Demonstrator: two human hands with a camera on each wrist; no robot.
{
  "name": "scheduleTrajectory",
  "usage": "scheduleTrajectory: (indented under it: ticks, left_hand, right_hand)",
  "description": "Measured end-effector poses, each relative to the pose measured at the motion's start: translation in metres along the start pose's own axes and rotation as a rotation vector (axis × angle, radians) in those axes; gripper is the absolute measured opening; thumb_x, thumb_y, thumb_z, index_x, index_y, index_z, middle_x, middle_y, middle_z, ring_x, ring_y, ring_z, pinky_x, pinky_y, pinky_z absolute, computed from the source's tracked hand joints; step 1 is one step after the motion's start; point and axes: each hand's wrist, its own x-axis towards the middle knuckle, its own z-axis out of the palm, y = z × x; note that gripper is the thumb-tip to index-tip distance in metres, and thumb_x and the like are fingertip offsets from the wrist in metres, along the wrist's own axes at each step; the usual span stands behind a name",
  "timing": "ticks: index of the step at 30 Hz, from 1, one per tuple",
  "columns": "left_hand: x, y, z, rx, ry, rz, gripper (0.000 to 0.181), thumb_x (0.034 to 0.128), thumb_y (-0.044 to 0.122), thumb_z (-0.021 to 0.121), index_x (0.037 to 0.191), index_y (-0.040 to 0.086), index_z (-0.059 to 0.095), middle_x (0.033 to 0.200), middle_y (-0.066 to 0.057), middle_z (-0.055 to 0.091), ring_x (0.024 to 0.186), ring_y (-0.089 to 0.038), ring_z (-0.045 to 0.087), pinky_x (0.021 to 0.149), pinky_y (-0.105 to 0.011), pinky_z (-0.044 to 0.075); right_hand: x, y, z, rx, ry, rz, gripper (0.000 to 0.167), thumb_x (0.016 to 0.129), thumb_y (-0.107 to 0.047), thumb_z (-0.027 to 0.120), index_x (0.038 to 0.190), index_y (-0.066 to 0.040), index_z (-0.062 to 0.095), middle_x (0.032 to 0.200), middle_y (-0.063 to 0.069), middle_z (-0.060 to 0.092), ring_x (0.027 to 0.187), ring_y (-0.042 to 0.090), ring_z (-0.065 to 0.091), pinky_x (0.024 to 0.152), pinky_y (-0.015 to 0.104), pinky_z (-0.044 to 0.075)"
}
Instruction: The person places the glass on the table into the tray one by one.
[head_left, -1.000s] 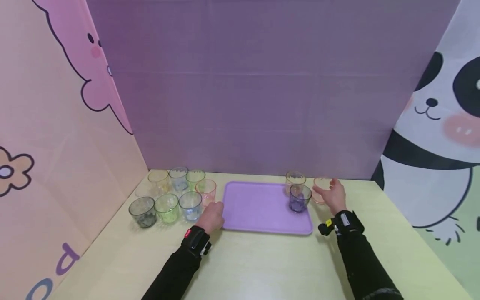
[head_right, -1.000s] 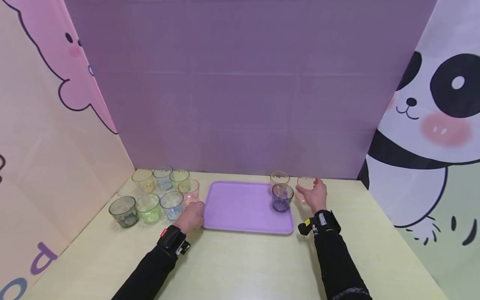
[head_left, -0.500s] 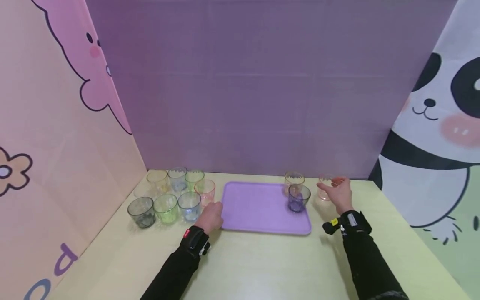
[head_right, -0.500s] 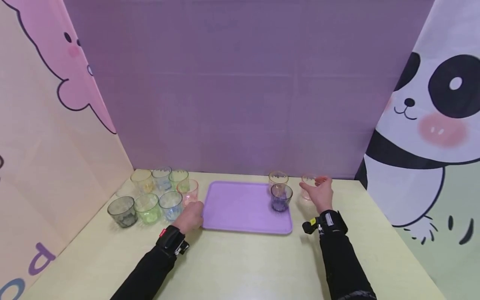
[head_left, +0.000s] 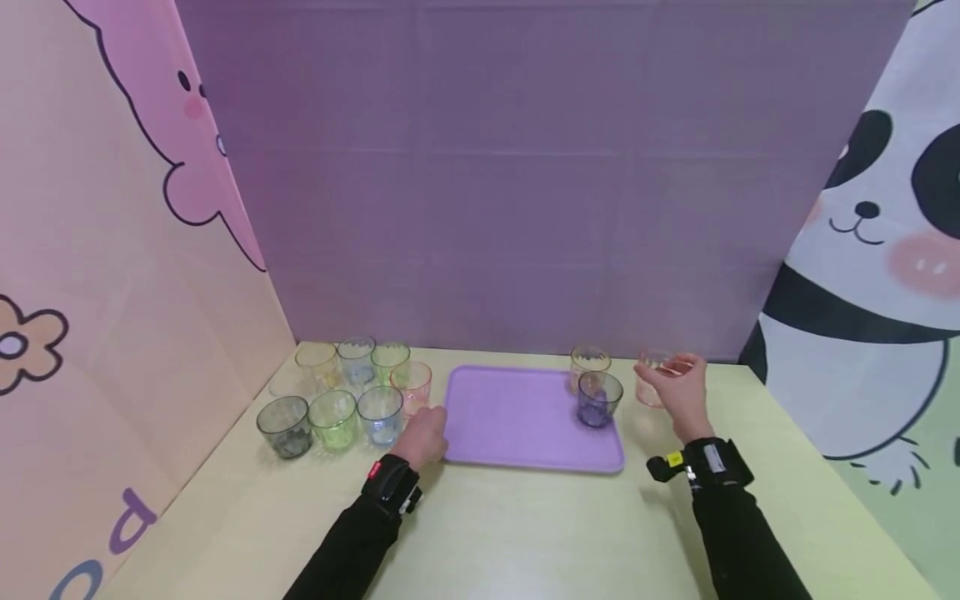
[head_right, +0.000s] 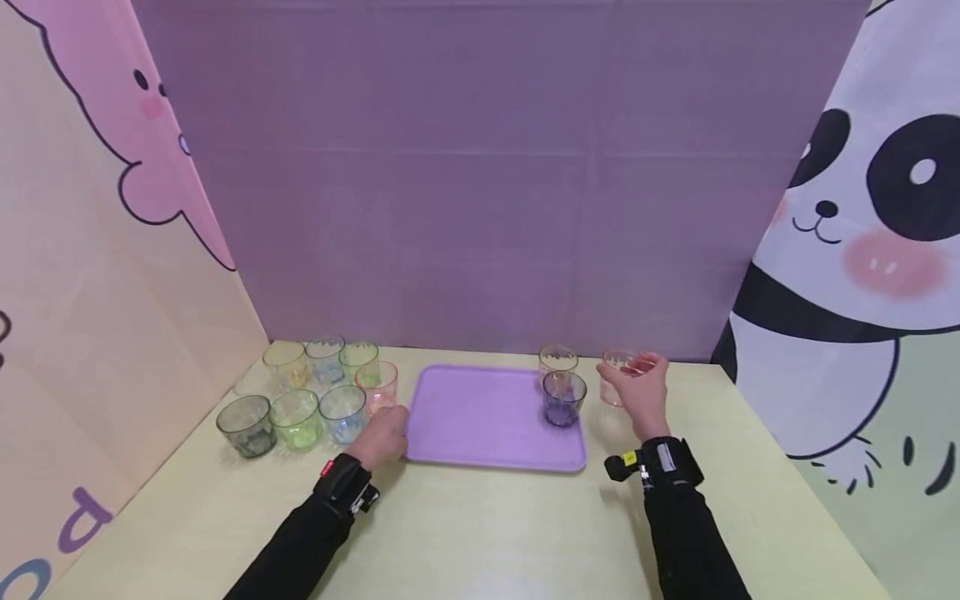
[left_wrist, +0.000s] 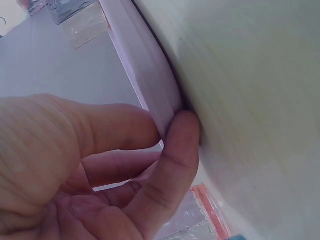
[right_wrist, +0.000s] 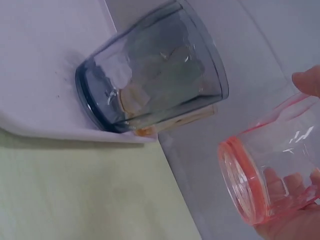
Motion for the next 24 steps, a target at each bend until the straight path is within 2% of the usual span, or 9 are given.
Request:
scheduleTrajectory:
  ticks: [5, 8, 12, 17, 24]
  left_hand:
    - [0.0, 0.001, 0.0, 0.007, -0.01, -0.006, 0.018, 0.0776, -0.008, 0.067, 0.095, -0.004, 0.061, 0.082, -0.014, 0.063, 0.075, -0.025, 0.059, 0.068, -0.037, 0.054]
    - [0.001, 0.001, 0.0, 0.007, -0.017, -0.011, 0.018, 0.0777, -0.008, 0.066, 0.095, -0.004, 0.061, 0.082, -0.014, 0.063, 0.075, -0.025, 0.059, 0.068, -0.037, 0.054]
    - [0.001, 0.001, 0.0, 0.007, -0.022, -0.012, 0.018, 0.0771, -0.008, 0.066, 0.094, -0.004, 0.061, 0.082, -0.014, 0.062, 0.074, -0.025, 0.058, 0.067, -0.036, 0.054]
    - [0.002, 0.001, -0.001, 0.012, -0.016, -0.004, 0.018, 0.0761, -0.009, 0.066, 0.093, -0.004, 0.061, 0.081, -0.013, 0.062, 0.074, -0.025, 0.058, 0.067, -0.036, 0.053]
    - [0.002, -0.003, 0.0, 0.015, -0.003, 0.009, 0.018, 0.0753, -0.009, 0.066, 0.092, -0.004, 0.061, 0.081, -0.013, 0.062, 0.074, -0.025, 0.058, 0.068, -0.037, 0.053]
  right_hand:
    - [-0.013, -0.005, -0.002, -0.067, -0.02, -0.033, 0.084, 0.083, -0.042, 0.076, 0.144, -0.003, 0.035, 0.134, 0.012, 0.046, 0.105, 0.01, 0.05, 0.083, 0.016, 0.042]
    - [-0.022, -0.009, -0.004, -0.086, -0.032, -0.035, 0.083, 0.083, -0.044, 0.075, 0.146, -0.006, 0.036, 0.136, 0.012, 0.046, 0.111, 0.014, 0.049, 0.083, 0.017, 0.042]
    - [-0.031, -0.014, -0.004, -0.062, -0.055, -0.047, 0.081, 0.084, -0.042, 0.075, 0.145, -0.006, 0.035, 0.139, 0.012, 0.046, 0.119, 0.021, 0.049, 0.085, 0.018, 0.043]
    - [-0.039, -0.017, -0.003, -0.001, -0.08, -0.092, 0.078, 0.084, -0.036, 0.077, 0.142, -0.004, 0.036, 0.14, 0.015, 0.049, 0.124, 0.025, 0.052, 0.084, 0.011, 0.046]
    - [-0.05, -0.014, 0.007, 0.052, -0.108, -0.115, 0.072, 0.083, -0.026, 0.079, 0.138, -0.006, 0.037, 0.123, -0.002, 0.058, 0.114, 0.016, 0.057, 0.082, 0.009, 0.048]
